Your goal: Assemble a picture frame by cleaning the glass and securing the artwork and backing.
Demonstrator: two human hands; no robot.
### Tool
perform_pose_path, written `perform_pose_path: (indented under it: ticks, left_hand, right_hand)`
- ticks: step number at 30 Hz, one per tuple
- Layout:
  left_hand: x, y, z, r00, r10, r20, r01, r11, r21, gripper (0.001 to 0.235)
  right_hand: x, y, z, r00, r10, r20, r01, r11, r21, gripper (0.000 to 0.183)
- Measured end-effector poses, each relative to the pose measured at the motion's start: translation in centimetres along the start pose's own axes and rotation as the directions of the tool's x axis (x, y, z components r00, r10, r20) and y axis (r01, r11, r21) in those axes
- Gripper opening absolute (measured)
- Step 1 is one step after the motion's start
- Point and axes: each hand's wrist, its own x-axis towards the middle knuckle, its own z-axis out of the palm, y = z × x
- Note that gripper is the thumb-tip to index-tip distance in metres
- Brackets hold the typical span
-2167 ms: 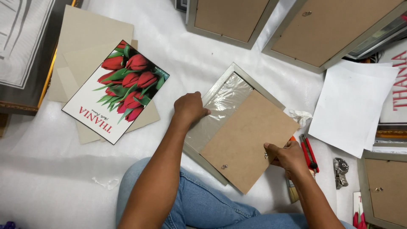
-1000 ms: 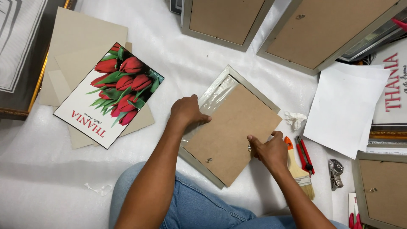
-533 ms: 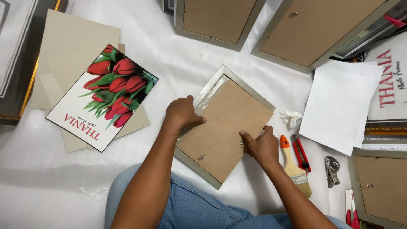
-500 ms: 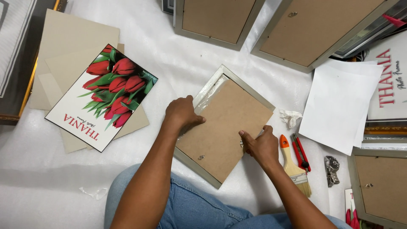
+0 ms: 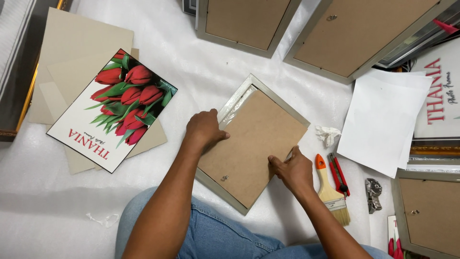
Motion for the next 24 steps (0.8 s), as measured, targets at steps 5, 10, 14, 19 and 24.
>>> perform_pose_path:
  ticks: [5,10,14,19,24]
  left_hand:
    - [0.1,-0.1,-0.2,1.0,-0.011,0.028,0.012,1.0,-0.016,0.068]
    - [-0.4,0.6,-0.9,0.998,-0.013,0.058,0.014,1.0,-0.017,0.069]
    - [0.1,0.0,-0.3,0.999,-0.009,0.043,0.01,1.0,-0.016,0.068]
    - [0.0,0.0,-0.3,0.999,0.002,0.046,-0.002,1.0,0.0,0.069]
    - [0.3,-0.2,0.2,1.0,0.003,0.008,-0.003,1.0,-0.009,0.064]
  right_hand:
    - [0.1,0.4,0.2,1.0,0.024,0.013,-0.025,0.99,0.137,0.084]
    - [0.0,0.1,0.2,1.0,0.001,0.015,-0.003,0.994,0.109,0.083]
    - [0.9,1.7,1.1,1.0,-0.028,0.007,0.027,0.993,0.111,0.08]
    - [-0.4,0.5,0.3,0.997,-0.057,0.048,0.046,0.978,0.201,0.086]
    - [0.0,0.8,0.7,0.992,-0.064,0.105,0.05,0.99,0.134,0.091]
